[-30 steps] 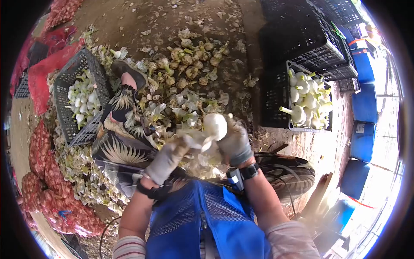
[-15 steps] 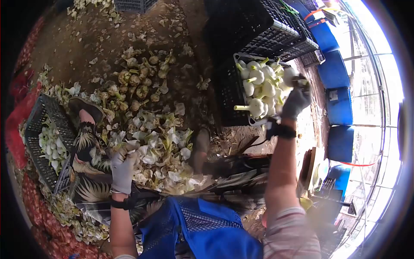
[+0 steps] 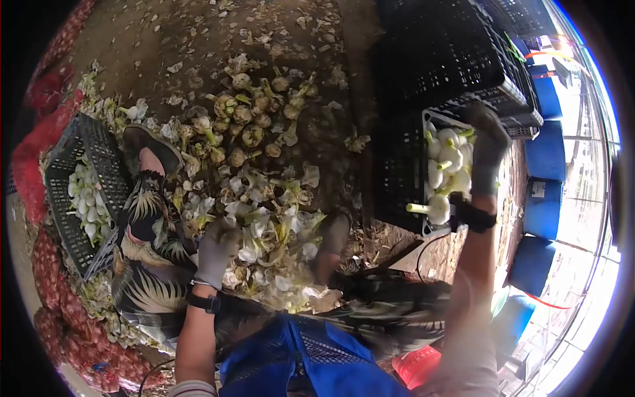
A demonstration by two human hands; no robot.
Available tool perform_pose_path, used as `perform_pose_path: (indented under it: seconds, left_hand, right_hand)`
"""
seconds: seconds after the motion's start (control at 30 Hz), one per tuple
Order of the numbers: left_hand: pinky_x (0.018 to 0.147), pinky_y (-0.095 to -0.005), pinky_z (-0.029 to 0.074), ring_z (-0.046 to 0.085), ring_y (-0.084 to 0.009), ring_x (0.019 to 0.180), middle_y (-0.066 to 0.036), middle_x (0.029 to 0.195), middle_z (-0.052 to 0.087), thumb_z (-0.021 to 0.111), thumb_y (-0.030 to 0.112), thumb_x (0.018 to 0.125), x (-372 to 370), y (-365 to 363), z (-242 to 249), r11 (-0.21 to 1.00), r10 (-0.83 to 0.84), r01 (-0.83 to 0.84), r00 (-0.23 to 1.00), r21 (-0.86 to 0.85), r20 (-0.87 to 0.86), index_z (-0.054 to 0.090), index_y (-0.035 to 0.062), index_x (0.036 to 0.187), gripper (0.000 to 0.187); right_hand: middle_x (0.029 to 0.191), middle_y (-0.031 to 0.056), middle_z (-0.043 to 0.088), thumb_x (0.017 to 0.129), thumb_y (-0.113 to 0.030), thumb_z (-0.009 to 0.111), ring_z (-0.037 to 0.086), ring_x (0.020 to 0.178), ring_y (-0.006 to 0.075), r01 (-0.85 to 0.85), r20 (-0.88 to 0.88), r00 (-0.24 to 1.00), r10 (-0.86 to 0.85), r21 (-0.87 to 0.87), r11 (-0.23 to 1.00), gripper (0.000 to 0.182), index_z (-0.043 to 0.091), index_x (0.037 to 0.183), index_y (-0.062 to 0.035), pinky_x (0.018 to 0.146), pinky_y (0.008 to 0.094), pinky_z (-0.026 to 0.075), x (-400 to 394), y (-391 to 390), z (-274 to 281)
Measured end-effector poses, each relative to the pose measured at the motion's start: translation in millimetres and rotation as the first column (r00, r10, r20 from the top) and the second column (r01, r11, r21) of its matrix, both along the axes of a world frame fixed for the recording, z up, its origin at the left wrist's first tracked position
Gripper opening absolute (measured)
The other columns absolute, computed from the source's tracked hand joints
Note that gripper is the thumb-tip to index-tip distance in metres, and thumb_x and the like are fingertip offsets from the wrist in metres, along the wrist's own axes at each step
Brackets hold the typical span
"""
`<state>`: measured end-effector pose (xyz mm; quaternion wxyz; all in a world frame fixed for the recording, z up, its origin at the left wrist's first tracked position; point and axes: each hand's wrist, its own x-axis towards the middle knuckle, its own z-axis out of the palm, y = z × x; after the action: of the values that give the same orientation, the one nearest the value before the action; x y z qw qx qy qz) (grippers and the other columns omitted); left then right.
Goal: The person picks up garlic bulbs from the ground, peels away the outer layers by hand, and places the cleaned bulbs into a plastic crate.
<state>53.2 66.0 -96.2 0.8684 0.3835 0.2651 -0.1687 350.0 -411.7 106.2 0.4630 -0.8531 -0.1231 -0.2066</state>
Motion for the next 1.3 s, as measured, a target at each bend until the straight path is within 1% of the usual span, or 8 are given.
perform_pose_path:
  seconds: [0.03,0.43,0.53,0.67,0.87,1.0,1.1,1.3]
  left_hand:
    - [0.071,-0.0238,0.050,0.061,-0.0078,0.089,-0.003,0.109,0.063,0.067,0.004,0.089,0,-22,-14,0.651,-0.177,-0.008,0.971,0.759,0.162,0.059,0.0041,0.121,0.033]
    - [0.089,-0.0289,0.048,0.060,-0.0136,0.097,-0.004,0.105,0.063,0.064,0.008,0.089,24,-25,17,0.826,-0.045,0.186,0.963,0.532,-0.267,0.061,0.0035,0.114,0.026]
    - [0.097,-0.0305,0.044,0.058,-0.0164,0.108,-0.006,0.112,0.064,0.065,0.009,0.089,28,-29,17,0.847,-0.071,0.191,0.965,0.496,-0.251,0.062,0.0033,0.112,0.024]
    - [0.101,-0.0317,0.043,0.057,-0.0189,0.117,-0.010,0.123,0.063,0.069,0.013,0.089,30,-32,22,0.894,-0.031,0.123,0.976,0.430,-0.215,0.060,0.0026,0.122,0.035]
    - [0.105,-0.0389,0.043,0.052,-0.0311,0.128,-0.018,0.141,0.051,0.072,0.023,0.089,26,-38,39,0.812,-0.090,0.061,0.996,0.581,0.022,0.042,0.0021,0.145,0.067]
    - [0.110,-0.0398,0.038,0.046,-0.0329,0.134,-0.021,0.145,0.046,0.072,0.021,0.088,39,-44,81,0.514,-0.323,-0.118,0.891,0.850,0.319,0.038,0.0010,0.147,0.071]
    - [0.107,-0.0363,0.040,0.051,-0.0243,0.124,-0.014,0.134,0.051,0.079,0.018,0.084,20,-50,94,0.757,-0.182,-0.133,0.897,0.639,0.403,0.042,-0.0023,0.142,0.071]
    - [0.105,-0.0389,0.040,0.053,-0.0337,0.122,-0.021,0.128,0.056,0.073,0.016,0.083,-9,-46,128,0.680,-0.217,-0.161,0.888,0.716,0.405,0.048,-0.0030,0.135,0.061]
  right_hand:
    - [0.095,0.0081,0.074,0.087,0.008,0.052,0.068,0.085,0.0137,-0.117,-0.018,0.993,0.116,-0.091,0.989,0.029,0.073,0.105,-0.0008,0.081,0.0251,0.054,15,35,-18]
    - [0.118,0.0220,0.067,0.088,-0.034,0.065,0.061,0.112,0.0392,0.196,-0.538,0.820,-0.198,-0.062,0.979,0.051,0.062,0.125,0.0008,0.092,0.0426,0.047,173,229,-317]
    - [0.109,0.0191,0.071,0.089,-0.024,0.064,0.066,0.099,0.0383,0.058,-0.637,0.638,-0.433,-0.521,0.852,0.034,0.067,0.116,-0.0026,0.087,0.0454,0.048,167,229,-337]
    - [0.101,0.0154,0.072,0.085,0.000,0.054,0.068,0.093,0.0327,0.033,-0.317,0.923,-0.219,-0.501,0.865,0.026,0.071,0.105,-0.0002,0.083,0.0385,0.052,78,216,-310]
    - [0.112,0.0077,0.069,0.086,0.013,0.048,0.062,0.105,0.0165,-0.016,-0.662,0.585,0.468,0.568,0.823,0.035,0.069,0.111,-0.0002,0.087,0.0290,0.052,-66,237,-167]
    - [0.117,0.0063,0.067,0.098,-0.011,0.062,0.061,0.108,0.0126,-0.236,-0.641,0.486,0.593,0.557,0.796,0.028,0.064,0.123,0.0004,0.090,0.0292,0.052,-145,270,-113]
    - [0.108,0.0047,0.068,0.097,-0.028,0.067,0.058,0.097,0.0077,0.166,-0.658,0.449,0.604,0.726,0.667,0.044,0.059,0.129,0.0019,0.084,0.0242,0.048,-186,281,-97]
    - [0.095,0.0036,0.070,0.096,-0.027,0.066,0.056,0.089,0.0059,-0.180,-0.673,0.552,0.492,0.480,0.859,0.039,0.064,0.118,0.0046,0.081,0.0250,0.048,-229,281,-84]
